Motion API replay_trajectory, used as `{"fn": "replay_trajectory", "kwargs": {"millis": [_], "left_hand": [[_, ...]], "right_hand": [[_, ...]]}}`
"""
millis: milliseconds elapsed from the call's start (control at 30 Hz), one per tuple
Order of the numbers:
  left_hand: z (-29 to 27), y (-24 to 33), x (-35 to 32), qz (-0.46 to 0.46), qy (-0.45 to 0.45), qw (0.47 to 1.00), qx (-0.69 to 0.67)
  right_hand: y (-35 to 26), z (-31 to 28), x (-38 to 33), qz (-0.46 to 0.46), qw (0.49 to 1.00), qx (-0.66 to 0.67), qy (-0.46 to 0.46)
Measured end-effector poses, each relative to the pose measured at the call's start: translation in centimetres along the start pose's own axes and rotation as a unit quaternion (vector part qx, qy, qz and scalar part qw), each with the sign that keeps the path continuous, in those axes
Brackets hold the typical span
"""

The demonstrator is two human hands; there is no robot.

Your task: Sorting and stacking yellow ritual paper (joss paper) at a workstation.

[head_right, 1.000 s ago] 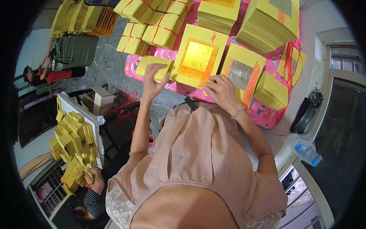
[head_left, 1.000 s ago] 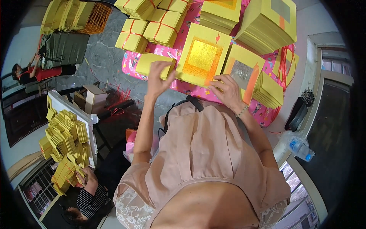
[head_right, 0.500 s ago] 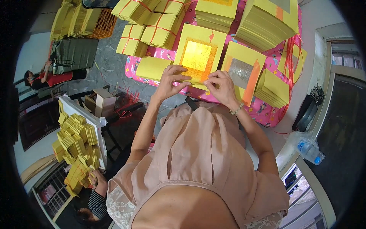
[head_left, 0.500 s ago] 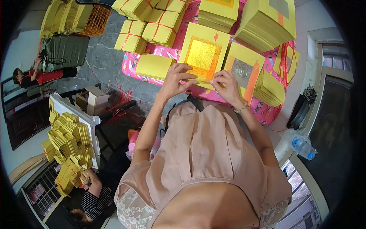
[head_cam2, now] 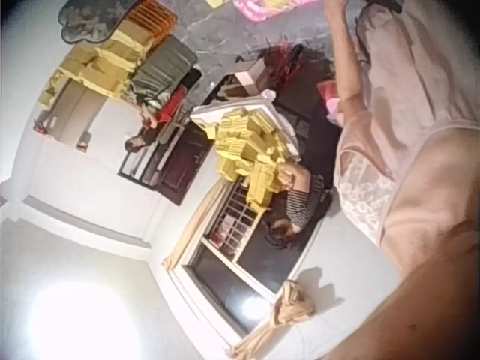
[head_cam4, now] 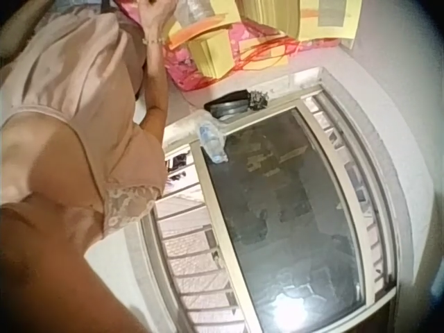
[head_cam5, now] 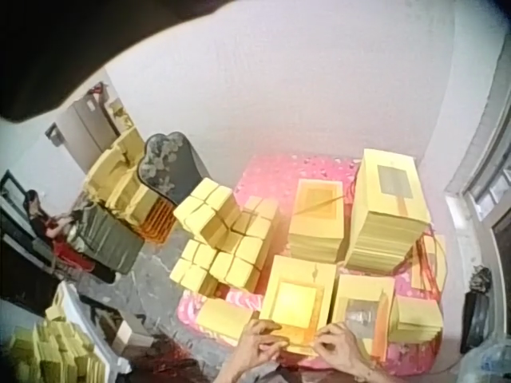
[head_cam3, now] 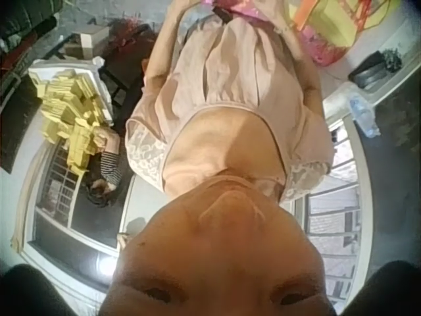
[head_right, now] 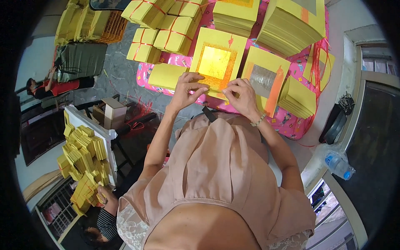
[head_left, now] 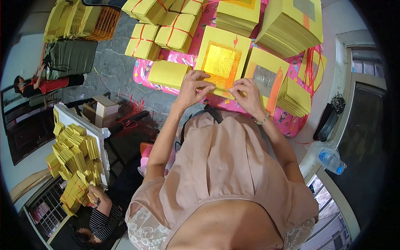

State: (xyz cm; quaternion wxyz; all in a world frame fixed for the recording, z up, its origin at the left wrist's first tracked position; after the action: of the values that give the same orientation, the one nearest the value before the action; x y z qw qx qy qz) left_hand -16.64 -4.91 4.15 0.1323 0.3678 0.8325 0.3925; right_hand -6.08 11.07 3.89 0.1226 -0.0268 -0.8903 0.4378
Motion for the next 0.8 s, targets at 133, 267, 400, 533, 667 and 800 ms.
{"fn": "replay_trajectory", "kwargs": {"millis": [133,267,400,533,667,800], "left_hand": [[-0.1,0.9,0.3,0.032,-0.015,0.998,0.044],[-0.9,3.3,1.1,0.069,-0.024,0.994,0.085],[-0.4,2.2,1.7,0.057,-0.053,0.993,0.091],[-0.5,2.4,3.2,0.023,-0.065,0.989,0.134],[-4.0,7.8,3.0,0.154,0.166,0.959,0.173],[-0.8,7.0,3.0,0.139,0.107,0.973,0.153]], "right_hand": [[-2.0,-0.3,0.5,-0.067,0.997,-0.041,-0.008],[-2.0,-0.5,0.3,-0.099,0.989,-0.111,0.000],[-1.2,-0.5,1.3,-0.085,0.989,-0.124,0.007],[0.1,-1.2,2.7,-0.054,0.995,-0.087,0.021],[1.9,-3.2,5.2,-0.008,0.998,-0.043,0.038],[4.2,-5.1,8.1,0.040,0.996,-0.054,0.062]]}}
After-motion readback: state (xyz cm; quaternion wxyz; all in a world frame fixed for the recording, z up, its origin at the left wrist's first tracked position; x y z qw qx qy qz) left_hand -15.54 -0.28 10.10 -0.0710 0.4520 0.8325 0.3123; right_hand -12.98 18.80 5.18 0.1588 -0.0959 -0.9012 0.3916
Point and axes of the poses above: each hand's wrist, its own x-axis towards the middle knuckle, its own z-axis out of the palm, y = z × x, the point moved 10 cm from there along x, towards the middle knuckle, and after that the axes turned 8 degrees about -z, right-handed, at the moved point
